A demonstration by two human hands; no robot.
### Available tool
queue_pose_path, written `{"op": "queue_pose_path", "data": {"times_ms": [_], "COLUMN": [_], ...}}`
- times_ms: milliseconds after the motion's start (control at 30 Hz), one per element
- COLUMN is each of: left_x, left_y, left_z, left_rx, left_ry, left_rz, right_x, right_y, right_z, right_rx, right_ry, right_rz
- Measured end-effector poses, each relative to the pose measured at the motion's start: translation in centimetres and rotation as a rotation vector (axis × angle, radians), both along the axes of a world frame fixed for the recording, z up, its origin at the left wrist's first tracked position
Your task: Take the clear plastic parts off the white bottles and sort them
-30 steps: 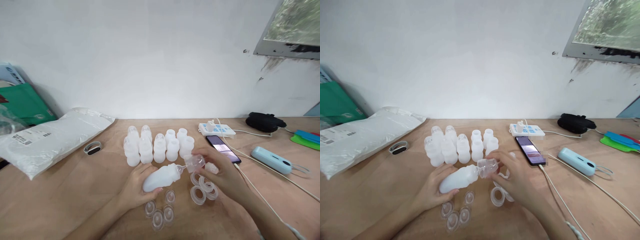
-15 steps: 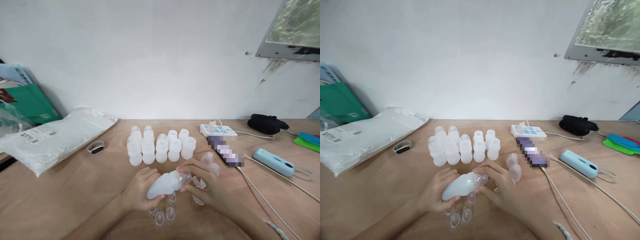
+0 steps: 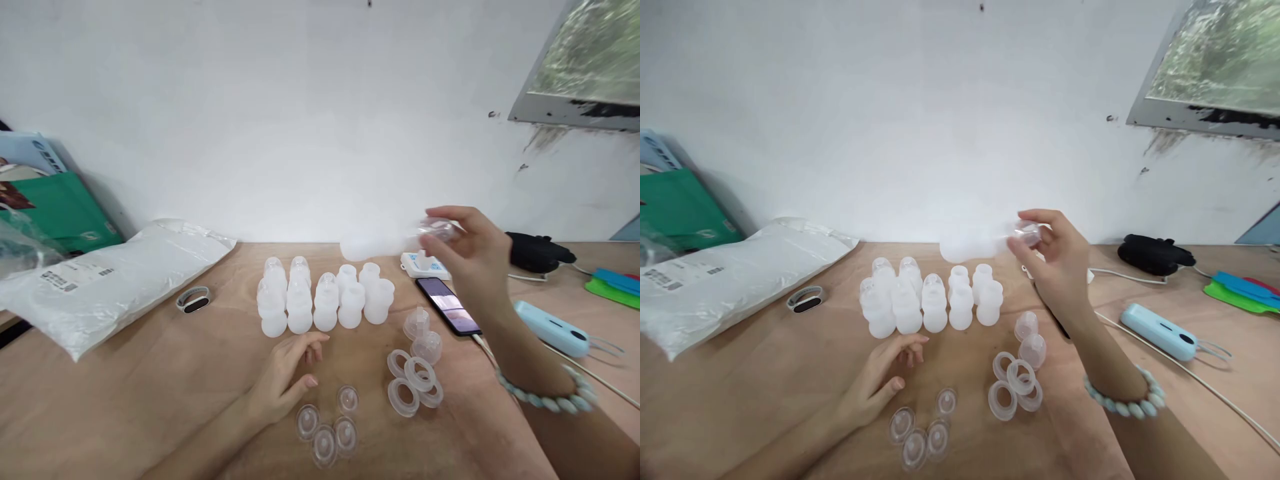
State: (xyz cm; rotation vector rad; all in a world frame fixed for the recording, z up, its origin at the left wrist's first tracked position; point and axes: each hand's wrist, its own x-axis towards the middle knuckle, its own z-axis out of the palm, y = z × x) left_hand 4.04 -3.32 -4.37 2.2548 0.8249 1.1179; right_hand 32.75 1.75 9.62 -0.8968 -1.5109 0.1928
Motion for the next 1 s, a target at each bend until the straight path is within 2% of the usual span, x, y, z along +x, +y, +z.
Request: {"op": "queue_pose_path", "data": {"times_ms": [67,167,300,500,667,1000], "left_x": [0.1,0.1,0.1,0.1,0.2,0.5], "left_y": [0.0,0.0,0.0,0.0,0.0,0.1], "left_z": [0.0,0.0,0.0,0.0,0.3,0.6], "left_rx": [0.003,0.021,0.03,0.024,0.011,-0.039], "left_ry": [0.002,-0.002,0.014,0.036,0.043,0.102], "left_rz": [0.009,0.016,0.025,0.031,0.044,0.033], "right_x": [-1.5,-4.2,-6.6,-7.7,-8.1,-8.0], "right_y": [1.9,4.4,6.4,6.9,6.7,7.7], "right_z": [-0.3,-1.3,-2.4,-3.1,-2.8,-2.5], "right_rx": [-0.029,-0.076,-0.134,-0.218,-0.244,-0.283], "right_ry": [-0.063,-0.296,-0.477,-0.691,-0.772,-0.817], "right_rz": [0.031,0.066,0.143,0.258,0.314,0.306]}}
